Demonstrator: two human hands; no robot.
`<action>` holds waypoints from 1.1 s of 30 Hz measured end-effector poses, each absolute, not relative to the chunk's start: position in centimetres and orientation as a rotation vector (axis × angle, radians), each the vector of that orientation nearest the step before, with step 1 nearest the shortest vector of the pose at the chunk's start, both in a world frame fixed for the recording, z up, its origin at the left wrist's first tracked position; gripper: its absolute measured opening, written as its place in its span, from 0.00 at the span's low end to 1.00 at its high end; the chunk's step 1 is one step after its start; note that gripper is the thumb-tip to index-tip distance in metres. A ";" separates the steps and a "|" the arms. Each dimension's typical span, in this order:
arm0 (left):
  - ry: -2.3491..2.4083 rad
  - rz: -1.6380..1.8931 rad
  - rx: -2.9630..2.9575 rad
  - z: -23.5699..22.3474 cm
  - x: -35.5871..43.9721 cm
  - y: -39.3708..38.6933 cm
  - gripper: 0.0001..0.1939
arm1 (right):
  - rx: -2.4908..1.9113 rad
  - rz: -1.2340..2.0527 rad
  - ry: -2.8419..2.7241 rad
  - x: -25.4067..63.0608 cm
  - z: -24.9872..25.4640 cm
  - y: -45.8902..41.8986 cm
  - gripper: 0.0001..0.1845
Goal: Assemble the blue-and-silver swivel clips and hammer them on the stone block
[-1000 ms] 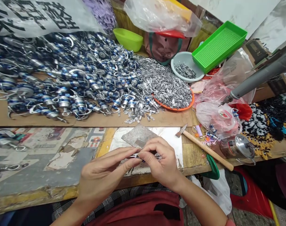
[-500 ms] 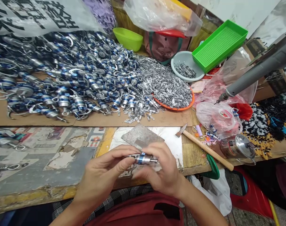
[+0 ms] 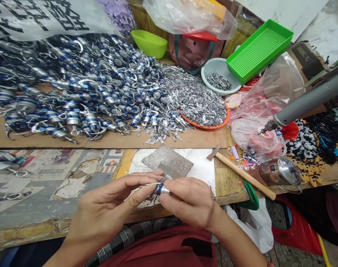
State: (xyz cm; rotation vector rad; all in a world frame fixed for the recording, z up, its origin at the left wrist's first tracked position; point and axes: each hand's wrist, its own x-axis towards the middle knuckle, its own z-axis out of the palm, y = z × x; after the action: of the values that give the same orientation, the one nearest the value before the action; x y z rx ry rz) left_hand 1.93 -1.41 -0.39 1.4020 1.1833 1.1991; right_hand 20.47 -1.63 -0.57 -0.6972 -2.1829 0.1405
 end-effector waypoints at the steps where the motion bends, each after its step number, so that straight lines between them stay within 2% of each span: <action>1: 1.173 1.180 1.432 -0.3 1.8 -1.4 0.06 | -0.690 0.134 -2.199 20.5 -0.5 -1.7 0.16; 4: 1.141 1.129 1.474 -0.1 1.4 -1.2 0.06 | -0.740 0.148 -2.166 20.4 -0.6 -1.9 0.16; 11: 1.058 0.991 1.309 0.3 1.0 -0.7 0.04 | -0.863 0.312 -2.101 20.4 -1.1 -2.6 0.25; 16: 1.035 0.977 1.317 0.1 1.0 -0.4 0.05 | -0.893 0.387 -2.051 20.3 -0.2 -2.7 0.21; 22: 1.002 0.962 0.847 -0.8 2.0 -0.7 0.04 | -0.984 0.552 -1.821 18.7 -0.5 -2.5 0.13; 25: 1.036 1.022 0.632 -1.2 2.7 -1.4 0.09 | -1.020 0.525 -1.808 18.4 -0.5 -2.8 0.11; 29: 0.984 1.048 0.638 -1.4 3.0 -1.9 0.28 | -1.094 0.660 -1.885 19.2 0.6 -2.3 0.07; 31: 0.973 1.051 0.662 -1.4 3.0 -1.8 0.31 | -1.126 0.686 -1.970 19.7 1.3 -0.6 0.05; 33: 0.971 1.049 0.656 -1.4 3.1 -1.5 0.30 | -1.222 0.551 -2.061 20.1 1.6 2.2 0.07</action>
State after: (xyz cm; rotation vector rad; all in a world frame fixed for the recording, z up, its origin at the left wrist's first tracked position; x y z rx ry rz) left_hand 3.08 -1.55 -1.35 0.6557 0.9711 1.0493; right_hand 20.09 2.23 1.57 -1.2224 -2.0609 0.5513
